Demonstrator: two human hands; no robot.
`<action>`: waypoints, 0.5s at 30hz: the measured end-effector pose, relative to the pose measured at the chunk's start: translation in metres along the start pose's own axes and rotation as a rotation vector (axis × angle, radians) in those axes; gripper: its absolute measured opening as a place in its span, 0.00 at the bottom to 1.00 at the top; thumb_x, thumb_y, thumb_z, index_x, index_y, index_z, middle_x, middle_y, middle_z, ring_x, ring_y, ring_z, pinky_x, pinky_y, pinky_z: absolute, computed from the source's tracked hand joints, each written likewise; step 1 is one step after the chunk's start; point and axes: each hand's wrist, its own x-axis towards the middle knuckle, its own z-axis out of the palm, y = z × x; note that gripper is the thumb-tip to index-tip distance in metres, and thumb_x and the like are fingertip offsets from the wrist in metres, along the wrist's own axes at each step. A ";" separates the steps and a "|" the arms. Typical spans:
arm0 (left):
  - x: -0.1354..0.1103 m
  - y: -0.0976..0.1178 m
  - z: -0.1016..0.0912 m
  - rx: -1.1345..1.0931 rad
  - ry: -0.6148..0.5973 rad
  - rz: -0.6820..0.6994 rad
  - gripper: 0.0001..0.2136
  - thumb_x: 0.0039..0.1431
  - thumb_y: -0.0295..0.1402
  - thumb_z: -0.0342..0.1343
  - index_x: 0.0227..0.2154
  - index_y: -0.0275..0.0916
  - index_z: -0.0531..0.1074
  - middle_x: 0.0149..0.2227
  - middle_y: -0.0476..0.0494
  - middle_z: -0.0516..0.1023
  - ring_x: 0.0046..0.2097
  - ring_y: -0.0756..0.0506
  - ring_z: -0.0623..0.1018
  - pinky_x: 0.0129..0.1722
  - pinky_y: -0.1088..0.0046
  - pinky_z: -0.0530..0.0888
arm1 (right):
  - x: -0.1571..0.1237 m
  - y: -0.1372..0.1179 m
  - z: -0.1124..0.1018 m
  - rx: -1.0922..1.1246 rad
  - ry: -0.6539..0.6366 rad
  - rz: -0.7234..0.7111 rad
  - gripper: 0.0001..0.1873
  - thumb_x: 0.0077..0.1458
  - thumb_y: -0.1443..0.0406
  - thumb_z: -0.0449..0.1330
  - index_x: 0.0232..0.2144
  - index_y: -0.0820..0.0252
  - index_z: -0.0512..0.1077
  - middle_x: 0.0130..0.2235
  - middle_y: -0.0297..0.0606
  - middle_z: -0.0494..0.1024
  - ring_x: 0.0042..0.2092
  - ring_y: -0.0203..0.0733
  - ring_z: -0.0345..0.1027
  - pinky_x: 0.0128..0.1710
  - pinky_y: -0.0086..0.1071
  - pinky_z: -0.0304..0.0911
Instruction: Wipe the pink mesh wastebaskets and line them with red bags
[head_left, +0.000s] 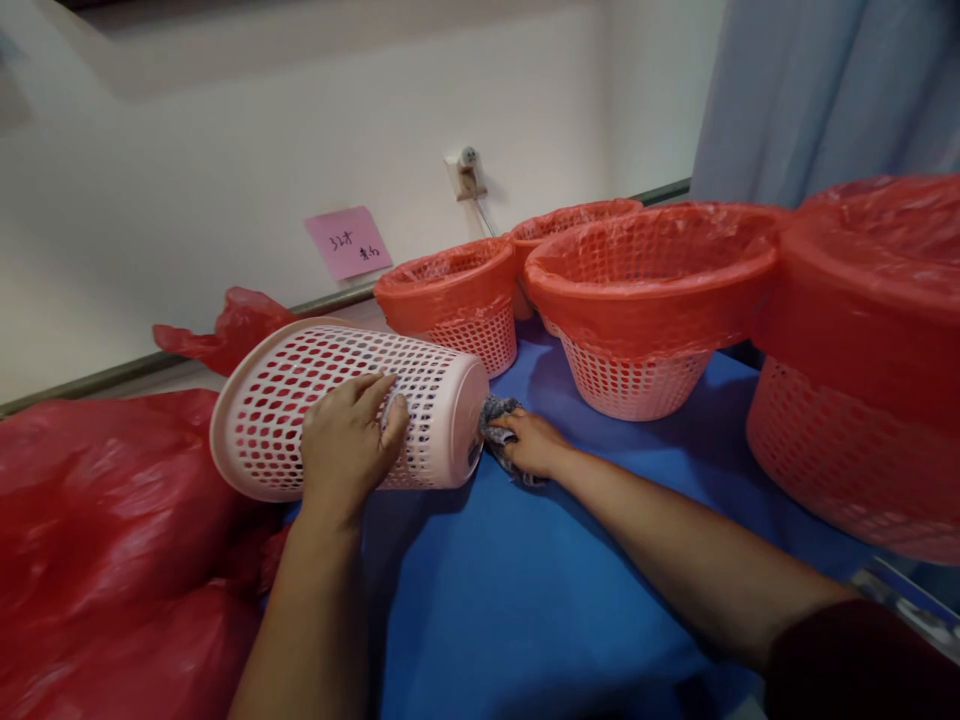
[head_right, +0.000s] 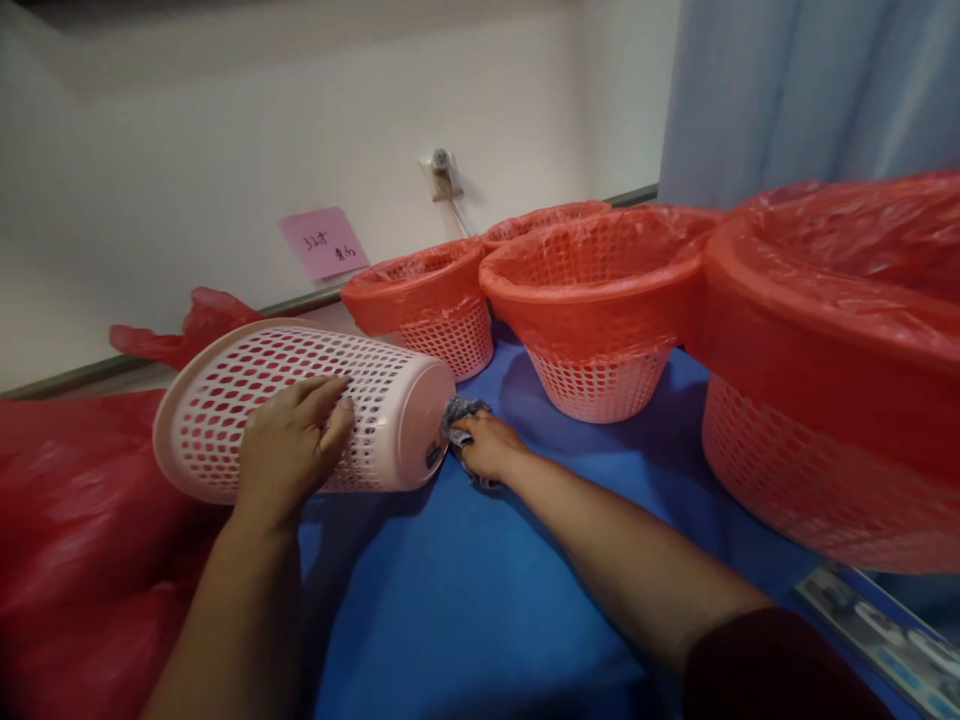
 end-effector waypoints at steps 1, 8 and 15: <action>0.000 0.000 0.000 -0.002 0.003 0.004 0.24 0.68 0.43 0.44 0.55 0.38 0.79 0.57 0.37 0.80 0.57 0.34 0.78 0.60 0.54 0.71 | -0.002 0.000 -0.001 0.001 0.020 0.009 0.26 0.50 0.72 0.62 0.53 0.53 0.78 0.53 0.41 0.78 0.56 0.50 0.73 0.62 0.45 0.65; -0.001 -0.001 0.000 -0.020 -0.005 -0.006 0.24 0.68 0.42 0.44 0.55 0.37 0.78 0.57 0.35 0.79 0.57 0.32 0.78 0.60 0.51 0.71 | -0.024 -0.017 0.000 0.135 0.099 -0.262 0.32 0.53 0.73 0.58 0.61 0.53 0.72 0.60 0.40 0.73 0.61 0.42 0.69 0.65 0.38 0.62; -0.002 0.000 0.000 -0.015 0.003 -0.028 0.23 0.68 0.43 0.45 0.55 0.41 0.78 0.57 0.38 0.80 0.58 0.35 0.77 0.61 0.55 0.70 | -0.016 -0.006 -0.003 0.005 0.067 0.023 0.27 0.53 0.72 0.59 0.56 0.53 0.75 0.56 0.42 0.76 0.58 0.47 0.71 0.64 0.45 0.64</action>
